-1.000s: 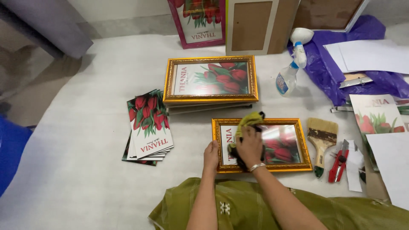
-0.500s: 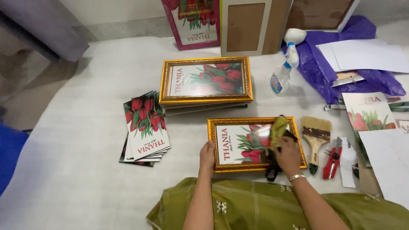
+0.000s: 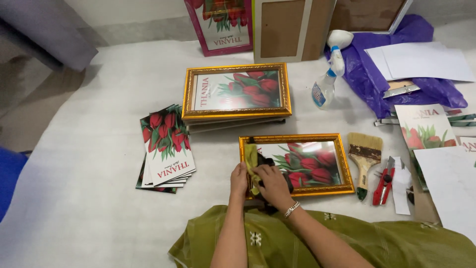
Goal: Cleaning a picture frame using a cloth
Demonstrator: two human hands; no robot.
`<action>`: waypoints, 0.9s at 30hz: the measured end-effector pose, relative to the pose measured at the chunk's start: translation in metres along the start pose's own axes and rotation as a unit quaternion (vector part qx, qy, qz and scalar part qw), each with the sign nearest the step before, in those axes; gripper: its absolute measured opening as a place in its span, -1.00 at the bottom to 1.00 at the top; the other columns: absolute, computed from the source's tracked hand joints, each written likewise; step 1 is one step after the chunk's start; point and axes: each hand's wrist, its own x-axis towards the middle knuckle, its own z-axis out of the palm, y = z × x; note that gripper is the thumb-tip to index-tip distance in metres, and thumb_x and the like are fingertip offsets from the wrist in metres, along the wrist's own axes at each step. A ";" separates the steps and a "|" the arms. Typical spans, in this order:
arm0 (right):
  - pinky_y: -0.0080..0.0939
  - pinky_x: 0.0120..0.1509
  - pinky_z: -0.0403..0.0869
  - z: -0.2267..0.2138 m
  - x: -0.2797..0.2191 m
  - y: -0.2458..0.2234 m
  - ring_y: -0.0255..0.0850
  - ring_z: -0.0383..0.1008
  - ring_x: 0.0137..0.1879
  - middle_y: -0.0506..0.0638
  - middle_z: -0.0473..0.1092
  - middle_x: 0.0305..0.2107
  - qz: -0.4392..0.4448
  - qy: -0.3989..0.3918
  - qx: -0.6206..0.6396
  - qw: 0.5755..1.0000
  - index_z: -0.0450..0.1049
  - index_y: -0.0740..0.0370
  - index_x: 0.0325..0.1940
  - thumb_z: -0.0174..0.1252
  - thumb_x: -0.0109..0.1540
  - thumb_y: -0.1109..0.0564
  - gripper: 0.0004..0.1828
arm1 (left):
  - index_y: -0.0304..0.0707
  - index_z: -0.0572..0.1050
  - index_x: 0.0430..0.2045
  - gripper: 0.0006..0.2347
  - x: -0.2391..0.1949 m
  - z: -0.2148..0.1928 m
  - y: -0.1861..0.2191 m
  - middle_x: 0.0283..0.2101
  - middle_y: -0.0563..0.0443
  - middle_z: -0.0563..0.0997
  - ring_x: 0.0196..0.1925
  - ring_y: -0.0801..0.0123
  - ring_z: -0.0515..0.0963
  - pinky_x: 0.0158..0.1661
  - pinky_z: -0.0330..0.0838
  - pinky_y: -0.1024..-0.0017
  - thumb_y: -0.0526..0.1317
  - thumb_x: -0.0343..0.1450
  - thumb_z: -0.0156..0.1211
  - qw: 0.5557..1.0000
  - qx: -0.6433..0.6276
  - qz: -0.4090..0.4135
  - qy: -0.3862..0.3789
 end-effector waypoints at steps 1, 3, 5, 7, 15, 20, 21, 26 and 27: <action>-0.09 0.23 0.38 -0.006 -0.003 0.009 -0.06 0.38 0.10 -0.13 0.33 0.03 0.000 0.000 0.001 1.000 0.37 -0.14 0.25 0.35 0.01 0.08 -0.30 | -0.48 0.22 0.37 -0.34 -0.002 0.000 0.003 0.38 -0.47 0.30 0.46 -0.27 0.19 0.36 0.14 -0.11 0.22 0.59 -0.21 1.000 0.000 -0.001 0.000; 0.04 0.13 0.41 -0.016 -0.009 0.026 0.10 0.42 0.04 -0.09 0.44 0.01 -0.095 -0.002 0.043 0.995 0.51 -0.09 0.07 0.29 0.06 0.02 -0.53 | -0.47 0.22 0.37 -0.38 -0.005 0.000 0.009 0.38 -0.43 0.31 0.46 -0.21 0.22 0.36 0.16 -0.07 0.16 0.61 -0.22 1.000 0.010 0.003 -0.002; 0.04 0.10 0.44 -0.031 -0.024 0.068 0.11 0.44 0.02 -0.13 0.48 -0.01 -0.084 -0.029 0.044 0.995 0.56 -0.11 0.00 0.26 0.09 -0.01 -0.63 | -0.48 0.21 0.37 -0.37 -0.007 -0.002 0.007 0.37 -0.44 0.31 0.46 -0.21 0.22 0.36 0.16 -0.07 0.18 0.60 -0.21 1.000 0.003 -0.002 0.001; 0.04 0.08 0.46 -0.050 -0.043 0.119 0.12 0.47 0.01 -0.16 0.52 -0.02 -0.074 -0.056 0.044 0.995 0.61 -0.13 -0.07 0.24 0.12 -0.04 -0.71 | -0.48 0.21 0.37 -0.35 -0.022 0.000 0.019 0.37 -0.44 0.31 0.46 -0.22 0.22 0.36 0.16 -0.08 0.20 0.59 -0.20 1.000 -0.006 -0.008 0.004; -0.14 0.15 0.42 -0.058 -0.080 0.224 -0.06 0.58 -0.04 -0.20 0.58 -0.17 0.038 -0.046 -0.042 0.997 0.66 -0.18 -0.24 0.23 0.14 -0.15 -0.80 | -0.39 0.27 0.35 -0.38 -0.037 0.005 0.038 0.36 -0.36 0.36 0.45 -0.17 0.25 0.34 0.20 -0.04 0.19 0.58 -0.17 1.000 -0.017 -0.020 0.005; -0.10 0.16 0.38 -0.007 -0.034 0.108 -0.09 0.48 -0.02 -0.22 0.51 -0.13 -0.063 -0.021 -0.006 0.998 0.60 -0.21 -0.16 0.24 0.14 -0.10 -0.80 | -0.40 0.29 0.34 -0.39 -0.005 0.001 0.003 0.34 -0.38 0.37 0.44 -0.19 0.25 0.35 0.19 -0.05 0.18 0.58 -0.16 1.000 0.007 -0.011 0.012; -0.12 0.16 0.37 -0.001 -0.026 0.082 -0.12 0.48 -0.02 -0.23 0.49 -0.13 -0.105 -0.010 0.013 0.994 0.57 -0.20 -0.14 0.22 0.16 -0.08 -0.81 | -0.40 0.30 0.33 -0.39 0.004 0.000 -0.010 0.34 -0.37 0.38 0.44 -0.17 0.26 0.35 0.20 -0.05 0.20 0.58 -0.15 1.000 0.013 -0.005 0.013; -0.08 0.15 0.37 -0.013 -0.014 0.021 -0.02 0.41 0.00 -0.14 0.44 -0.06 -0.161 -0.006 0.040 0.986 0.50 -0.12 -0.03 0.16 0.20 -0.03 -0.76 | -0.43 0.28 0.34 -0.43 0.001 -0.002 0.006 0.34 -0.40 0.37 0.44 -0.19 0.25 0.35 0.18 -0.06 0.13 0.60 -0.16 1.000 0.004 -0.007 0.012; -0.07 0.16 0.38 -0.020 -0.016 0.026 0.00 0.40 0.01 -0.12 0.43 -0.03 -0.182 -0.025 0.044 0.982 0.48 -0.14 0.03 0.09 0.27 -0.07 -0.75 | -0.39 0.27 0.36 -0.42 0.001 -0.002 0.006 0.35 -0.36 0.37 0.45 -0.15 0.24 0.35 0.18 -0.05 0.16 0.60 -0.17 1.000 -0.010 -0.016 0.012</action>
